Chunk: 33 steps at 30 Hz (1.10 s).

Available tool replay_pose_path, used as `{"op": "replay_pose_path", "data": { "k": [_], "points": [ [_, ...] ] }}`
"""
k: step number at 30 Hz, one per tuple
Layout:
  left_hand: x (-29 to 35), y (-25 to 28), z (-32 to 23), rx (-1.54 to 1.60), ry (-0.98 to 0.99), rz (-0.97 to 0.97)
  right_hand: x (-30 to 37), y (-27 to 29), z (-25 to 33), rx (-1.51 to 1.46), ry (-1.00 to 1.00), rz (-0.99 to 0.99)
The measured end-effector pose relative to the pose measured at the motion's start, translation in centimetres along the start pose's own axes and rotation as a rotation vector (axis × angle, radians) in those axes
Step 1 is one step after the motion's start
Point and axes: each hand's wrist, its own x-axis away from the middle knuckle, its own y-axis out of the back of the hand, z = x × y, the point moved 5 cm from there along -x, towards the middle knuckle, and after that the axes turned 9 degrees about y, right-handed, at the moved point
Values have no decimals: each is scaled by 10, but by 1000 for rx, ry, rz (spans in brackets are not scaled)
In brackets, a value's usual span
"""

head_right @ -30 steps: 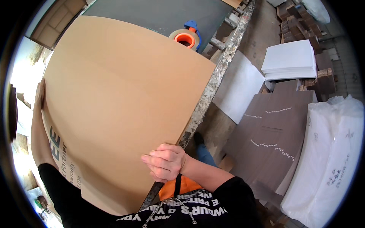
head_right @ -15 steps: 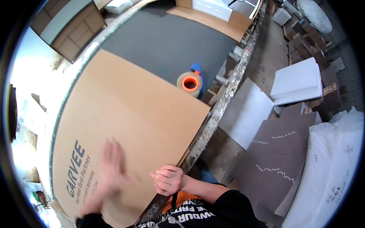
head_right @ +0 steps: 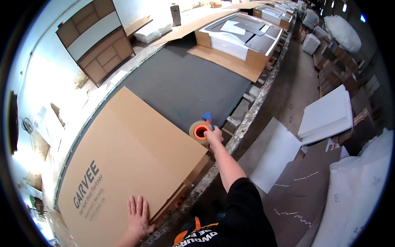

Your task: The person tapes large flat cardboard boxes at a warehouse workstation. The person retrieves a tape dispenser, applies tape to the edges of several flat boxes, inserts white foam protective sheets into an open box, and closes and tapes the final box shut.

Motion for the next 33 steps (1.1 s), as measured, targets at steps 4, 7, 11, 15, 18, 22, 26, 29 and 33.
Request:
{"op": "replay_pose_path", "data": {
  "k": [4, 7, 11, 15, 18, 22, 26, 29, 33],
  "points": [
    [3, 1, 1, -131, 59, 42, 72, 80, 2, -772, -77, -18],
    [-2, -1, -6, -173, 42, 23, 129, 164, 64, -792, 221, -63],
    [6, -2, 7, -135, 85, -48, 203, 110, 197, 15, 907, 122],
    [-1, -11, 0, -37, 47, -139, 280, 8, 306, 637, 1113, 553],
    [-6, -7, -9, 60, 41, -155, 298, -66, 306, 1034, 1086, 871],
    [14, -8, -2, 73, 14, -185, 322, -85, 242, 1233, 1145, 1180],
    [27, -18, 13, 63, 58, -192, 353, 0, 202, 1024, 1181, 1134],
    [32, -7, 3, 61, 88, -164, 352, 18, 128, 1077, 891, 1191],
    [15, 18, -5, 63, 35, -289, 359, -9, 141, 1275, 966, 943]
  ]
}}
